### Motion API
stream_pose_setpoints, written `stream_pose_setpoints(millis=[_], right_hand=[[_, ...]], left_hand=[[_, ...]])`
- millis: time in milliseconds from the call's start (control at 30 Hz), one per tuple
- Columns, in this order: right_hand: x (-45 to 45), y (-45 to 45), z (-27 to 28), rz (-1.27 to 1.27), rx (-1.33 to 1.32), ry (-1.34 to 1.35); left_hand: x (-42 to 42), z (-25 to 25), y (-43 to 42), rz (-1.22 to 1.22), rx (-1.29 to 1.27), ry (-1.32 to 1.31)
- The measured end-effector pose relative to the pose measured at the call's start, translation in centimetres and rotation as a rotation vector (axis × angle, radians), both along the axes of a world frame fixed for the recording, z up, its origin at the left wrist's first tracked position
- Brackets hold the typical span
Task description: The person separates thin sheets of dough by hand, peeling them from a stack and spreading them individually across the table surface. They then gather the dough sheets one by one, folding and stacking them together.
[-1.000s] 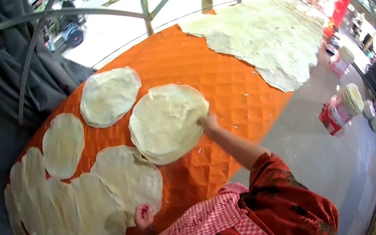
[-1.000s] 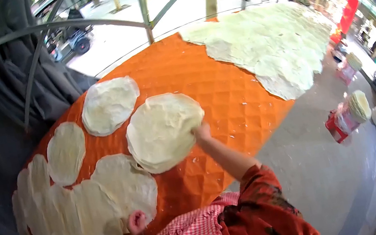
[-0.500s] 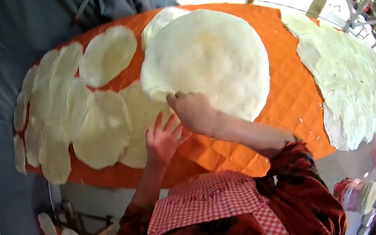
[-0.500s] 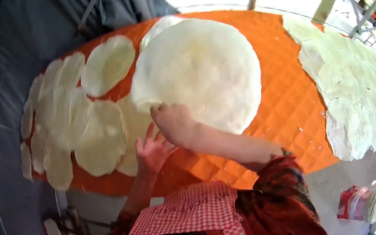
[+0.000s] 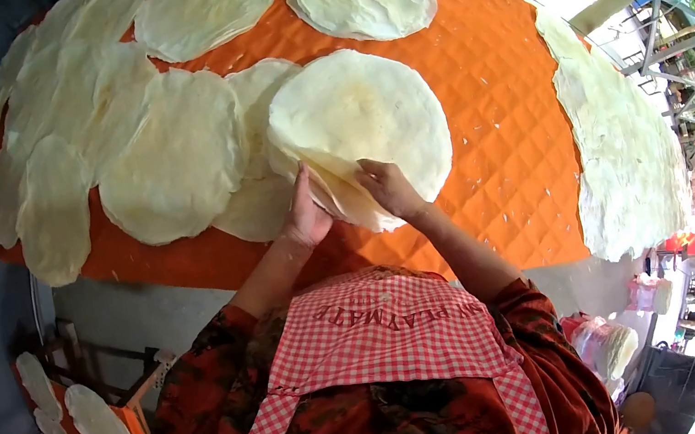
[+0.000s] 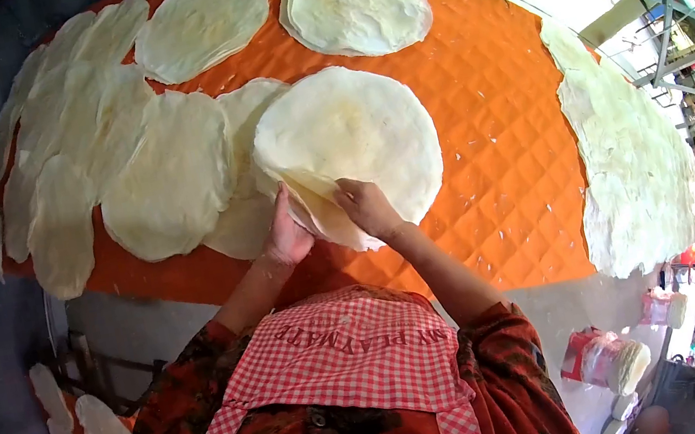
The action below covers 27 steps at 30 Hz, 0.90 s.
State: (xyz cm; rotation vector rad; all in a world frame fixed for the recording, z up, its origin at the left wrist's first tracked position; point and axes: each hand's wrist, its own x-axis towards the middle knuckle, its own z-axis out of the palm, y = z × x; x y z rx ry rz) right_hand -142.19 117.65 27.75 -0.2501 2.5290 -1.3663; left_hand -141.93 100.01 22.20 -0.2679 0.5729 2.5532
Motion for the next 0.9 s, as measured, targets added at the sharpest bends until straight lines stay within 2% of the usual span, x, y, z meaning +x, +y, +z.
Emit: stream_pose_setpoints(millis=[100, 200, 300, 400, 433, 467, 500, 533, 567, 600, 633, 667, 700, 733, 767, 800, 833, 867, 900], right_hand=[[0.3, -0.1, 0.0, -0.118, 0.035, 0.024], [0.7, -0.6, -0.5, -0.162, 0.104, 0.073], [0.7, -0.5, -0.3, -0.232, 0.058, 0.055], [0.6, -0.5, -1.2, -0.143, 0.145, 0.12], [0.8, -0.6, -1.3, -0.094, 0.152, 0.22], [0.3, -0.2, -1.9, -0.063, 0.346, 0.289], [-0.4, 0.3, 0.5, -0.148, 0.346, 0.227], [-1.2, 2.3, 2.8, -0.229, 0.291, 0.236], [-2.7, 6.0, 1.5, -0.613, -0.298, -0.008], [-2.1, 10.1, 5.5, -0.597, -0.624, -0.086], [-0.5, 13.4, 9.1, -0.658, -0.582, 0.042], [0.7, 17.2, 9.8, -0.778, -0.614, 0.135], [2.6, 22.0, 8.8, -0.863, -0.486, 0.305], [5.1, 25.9, 8.9, -0.911, -0.428, 0.346], [8.0, 29.5, 7.9, -0.982, -0.501, 0.418], [10.7, 35.9, 4.4, -0.987, -0.556, 0.401], [13.5, 39.6, 2.6, -1.14, -0.297, 0.319], [16.4, 42.1, -0.3, -1.249, 0.068, 0.474], [17.9, 38.5, 1.4, -1.298, 0.769, 0.491]], left_hand=[[0.2, 1.9, -0.5, -0.043, 0.022, -0.006], [0.3, 1.4, -0.9, -0.12, -0.017, -0.044], [0.1, -1.8, -1.2, -0.15, -0.102, 0.037], [0.4, -2.9, -0.3, -0.051, -0.344, -0.008], [0.4, -3.7, 0.1, -0.012, -0.371, -0.031], [0.3, -4.5, 0.4, 0.004, -0.385, -0.047], [0.3, -4.4, 0.0, -0.018, -0.374, -0.092], [0.2, -2.9, -0.1, -0.038, -0.343, -0.1], [-1.0, -8.0, -2.2, -0.098, -0.349, -0.023], [0.0, -2.3, -1.6, -0.014, -0.336, -0.083], [-0.3, -3.3, -2.4, -0.052, -0.279, -0.072], [-0.2, -2.7, -2.8, -0.127, -0.168, -0.088], [-0.2, -2.3, -3.3, -0.189, -0.057, -0.105], [-0.1, -2.3, -3.4, -0.192, -0.059, -0.089], [0.1, -2.5, -3.1, -0.181, -0.065, -0.079], [0.8, -1.6, -3.0, -0.086, -0.17, -0.123], [1.0, -1.8, -3.1, -0.072, -0.095, -0.092], [1.4, -0.8, -2.9, -0.046, -0.063, -0.114], [1.6, -0.8, -2.4, -0.026, -0.062, -0.056]])
